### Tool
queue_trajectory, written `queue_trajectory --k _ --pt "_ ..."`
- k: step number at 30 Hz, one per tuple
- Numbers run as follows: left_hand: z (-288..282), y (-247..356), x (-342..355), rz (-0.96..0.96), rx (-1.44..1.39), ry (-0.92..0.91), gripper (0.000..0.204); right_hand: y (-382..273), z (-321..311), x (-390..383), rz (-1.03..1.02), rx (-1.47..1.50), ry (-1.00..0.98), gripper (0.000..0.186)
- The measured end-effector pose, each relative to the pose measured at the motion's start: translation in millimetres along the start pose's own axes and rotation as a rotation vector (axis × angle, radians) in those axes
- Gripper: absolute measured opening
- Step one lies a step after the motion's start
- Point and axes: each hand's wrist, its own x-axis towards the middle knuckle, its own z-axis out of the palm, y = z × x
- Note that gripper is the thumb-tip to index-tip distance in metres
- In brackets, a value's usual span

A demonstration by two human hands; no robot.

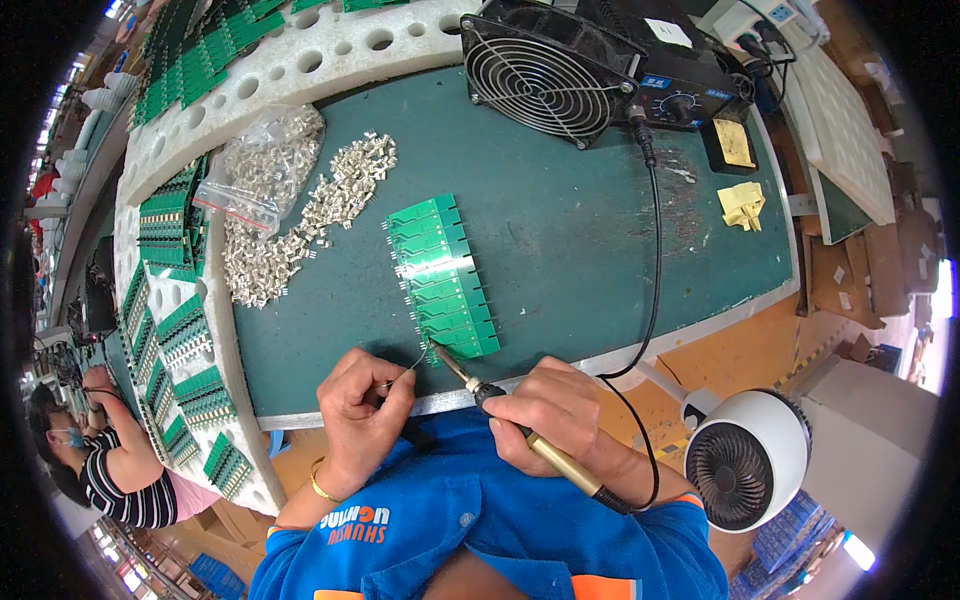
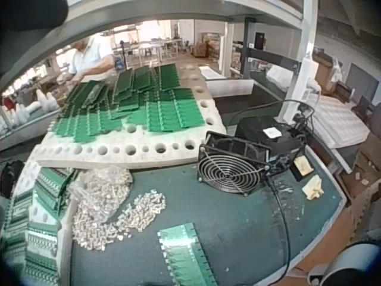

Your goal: The person solders components onto a circuit board strip using a soldering iron, places the strip onto a foam holder, and solders pins onto another circuit board strip.

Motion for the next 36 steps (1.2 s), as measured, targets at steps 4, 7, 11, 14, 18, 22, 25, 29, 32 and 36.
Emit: queue_trajectory --k 4,7,11,14,18,22,25,29,32,36 --pt "-0.1 2.1 1.9 0.011 0.013 -0.01 0.01 0.1 -0.2 0.9 -0.001 0.0 0.002 0.028" --pt "-0.4 2.1 1.7 0.013 0.02 -0.015 0.01 -1.8 -2.3 2.5 0.0 -0.021 -0.026 0.029" --pt "0.0 1.1 0.5 -0.006 0.009 -0.02 0.01 -2.6 -2.2 2.6 0.004 -0.028 -0.024 0.03" --pt "1.0 1.5 1.1 0.008 -0.008 0.005 0.009 -2.1 -1.3 3.1 0.01 -0.025 -0.008 0.031" --pt "0.3 2.4 1.2 0.0 0.013 -0.001 0.009 -1.5 -2.0 2.2 0.007 -0.023 -0.024 0.03" --pt "1.6 0.4 0.9 0.006 0.015 0.005 0.009 -1.7 -2.0 1.8 -0.003 -0.037 -0.039 0.029" --pt "1.6 -0.4 0.0 0.009 0.001 0.006 0.009 -2.5 -2.7 1.3 -0.005 -0.04 -0.046 0.03" --pt "0.6 0.2 -1.0 0.002 0.006 0.0 0.01 -3.4 -2.2 0.7 -0.007 -0.042 -0.045 0.03" --pt "0.2 0.4 -0.8 0.011 0.011 -0.011 0.01 -3.5 -2.4 0.6 -0.011 -0.042 -0.04 0.03" --pt "1.0 1.9 -2.0 -0.01 -0.005 -0.013 0.009 -4.1 -3.6 -0.2 -0.006 -0.038 -0.056 0.03"
